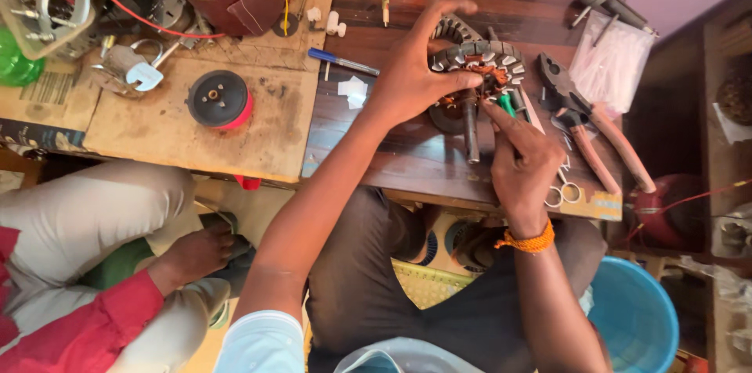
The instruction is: The person sits at a workbench assembling an electric motor armature, pressing and fitting copper wire coils into the armature slots by hand and turning the armature to work on different sides. They handle the wound armature throughout and pick at the windings to seat the coils.
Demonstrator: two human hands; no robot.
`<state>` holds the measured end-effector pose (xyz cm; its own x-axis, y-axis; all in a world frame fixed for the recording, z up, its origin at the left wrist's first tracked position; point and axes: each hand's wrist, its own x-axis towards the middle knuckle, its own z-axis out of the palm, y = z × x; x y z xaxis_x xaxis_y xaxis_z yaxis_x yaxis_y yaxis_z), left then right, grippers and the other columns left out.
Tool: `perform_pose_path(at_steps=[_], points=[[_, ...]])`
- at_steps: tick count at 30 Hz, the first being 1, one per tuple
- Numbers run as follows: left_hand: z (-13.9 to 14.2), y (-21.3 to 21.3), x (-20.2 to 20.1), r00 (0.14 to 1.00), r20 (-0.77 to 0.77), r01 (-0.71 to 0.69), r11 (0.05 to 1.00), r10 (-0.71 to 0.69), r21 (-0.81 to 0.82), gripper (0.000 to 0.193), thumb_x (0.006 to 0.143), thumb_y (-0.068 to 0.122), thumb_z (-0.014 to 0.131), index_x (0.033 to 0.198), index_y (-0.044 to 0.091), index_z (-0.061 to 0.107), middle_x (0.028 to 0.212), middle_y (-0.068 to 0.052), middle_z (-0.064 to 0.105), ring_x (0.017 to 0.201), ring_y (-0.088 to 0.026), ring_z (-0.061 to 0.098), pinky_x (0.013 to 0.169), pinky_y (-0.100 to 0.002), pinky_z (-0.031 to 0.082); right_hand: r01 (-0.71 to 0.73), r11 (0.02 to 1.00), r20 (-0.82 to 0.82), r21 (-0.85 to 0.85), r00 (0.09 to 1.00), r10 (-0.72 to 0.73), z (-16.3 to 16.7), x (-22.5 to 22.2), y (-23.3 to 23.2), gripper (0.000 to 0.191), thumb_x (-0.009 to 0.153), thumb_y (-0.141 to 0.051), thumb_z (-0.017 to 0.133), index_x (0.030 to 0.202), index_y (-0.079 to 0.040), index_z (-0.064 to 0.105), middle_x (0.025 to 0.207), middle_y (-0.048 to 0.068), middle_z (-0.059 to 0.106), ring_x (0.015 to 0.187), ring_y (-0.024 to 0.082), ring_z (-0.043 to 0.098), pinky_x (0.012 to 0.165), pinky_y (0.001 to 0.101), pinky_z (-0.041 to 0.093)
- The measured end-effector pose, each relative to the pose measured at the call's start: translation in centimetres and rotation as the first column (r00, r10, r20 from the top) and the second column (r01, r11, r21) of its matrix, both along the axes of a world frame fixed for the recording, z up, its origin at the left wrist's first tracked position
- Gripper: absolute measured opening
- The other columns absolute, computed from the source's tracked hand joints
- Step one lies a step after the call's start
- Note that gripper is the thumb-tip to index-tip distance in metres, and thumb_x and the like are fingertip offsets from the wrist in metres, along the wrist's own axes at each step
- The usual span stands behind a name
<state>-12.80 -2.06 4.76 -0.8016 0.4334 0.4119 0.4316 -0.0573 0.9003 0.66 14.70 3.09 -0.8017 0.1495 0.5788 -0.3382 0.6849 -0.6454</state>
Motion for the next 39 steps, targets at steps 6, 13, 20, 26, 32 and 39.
perform_pose_path(at_steps=[6,13,20,26,32,39], points=[[-1.3,0.1,-0.3,0.997,-0.061,-0.045,0.997,0.041,-0.068,0.045,0.091,0.013,0.090,0.129,0.009,0.065,0.115,-0.001,0.073,0.107,-0.013,0.072,0.103,-0.032,0.058,0.052,0.996,0.072,-0.073,0.996,-0.047,-0.5,0.1,0.1,0.033,0.097,0.009,0.066,0.124,-0.007,0.076,0.086,0.019,0.069,0.071,0.018,0.066,0.071,0.0296,0.051],[-0.6,0.2,0.8,0.979,-0.161,-0.123,0.992,0.125,0.021,0.053,0.088,0.013,0.086,0.133,0.008,0.059,0.132,-0.006,0.068,0.128,-0.016,0.064,0.111,-0.034,0.051,0.074,0.989,0.080,-0.131,0.995,-0.064,-1.0,0.8,0.2,0.023,0.102,0.001,0.070,0.124,-0.005,0.076,0.110,0.014,0.078,0.091,0.011,0.072,0.082,0.0260,0.054],[-0.3,0.4,1.0,0.998,0.028,-0.054,0.998,0.053,0.015,0.046,0.091,0.012,0.084,0.133,0.009,0.063,0.124,-0.004,0.075,0.115,-0.012,0.073,0.099,-0.030,0.060,0.150,0.959,0.216,-0.241,0.972,-0.097,-1.5,1.4,0.4,0.021,0.100,-0.004,0.073,0.120,-0.004,0.078,0.093,0.007,0.076,0.076,0.004,0.055,0.069,0.0211,0.044],[-0.5,0.3,1.3,0.997,0.002,-0.081,0.997,0.081,-0.018,0.047,0.091,0.012,0.084,0.133,0.009,0.063,0.123,-0.004,0.075,0.114,-0.013,0.074,0.096,-0.030,0.060,0.152,0.953,0.221,-0.263,0.971,-0.094,-1.8,1.6,0.6,0.020,0.100,-0.005,0.073,0.119,-0.003,0.078,0.091,0.005,0.075,0.073,0.003,0.053,0.066,0.0197,0.042],[-0.4,0.2,1.6,0.996,-0.004,-0.091,0.995,0.091,-0.036,0.047,0.092,0.014,0.083,0.134,0.010,0.063,0.121,-0.004,0.076,0.113,-0.014,0.076,0.096,-0.030,0.060,0.156,0.954,0.204,-0.257,0.973,-0.104,-1.3,1.7,0.5,0.018,0.100,-0.006,0.073,0.117,-0.004,0.078,0.086,0.006,0.072,0.069,0.004,0.052,0.063,0.0208,0.039],[-0.6,-0.4,1.5,0.994,-0.098,-0.053,0.999,0.053,0.001,0.046,0.096,0.011,0.084,0.137,0.009,0.061,0.123,-0.007,0.072,0.117,-0.016,0.069,0.107,-0.034,0.056,0.016,0.988,0.214,-0.151,0.977,0.017,-0.2,1.5,0.6,0.015,0.096,-0.009,0.073,0.109,-0.004,0.078,0.081,0.009,0.066,0.069,0.016,0.059,0.068,0.0294,0.045]])
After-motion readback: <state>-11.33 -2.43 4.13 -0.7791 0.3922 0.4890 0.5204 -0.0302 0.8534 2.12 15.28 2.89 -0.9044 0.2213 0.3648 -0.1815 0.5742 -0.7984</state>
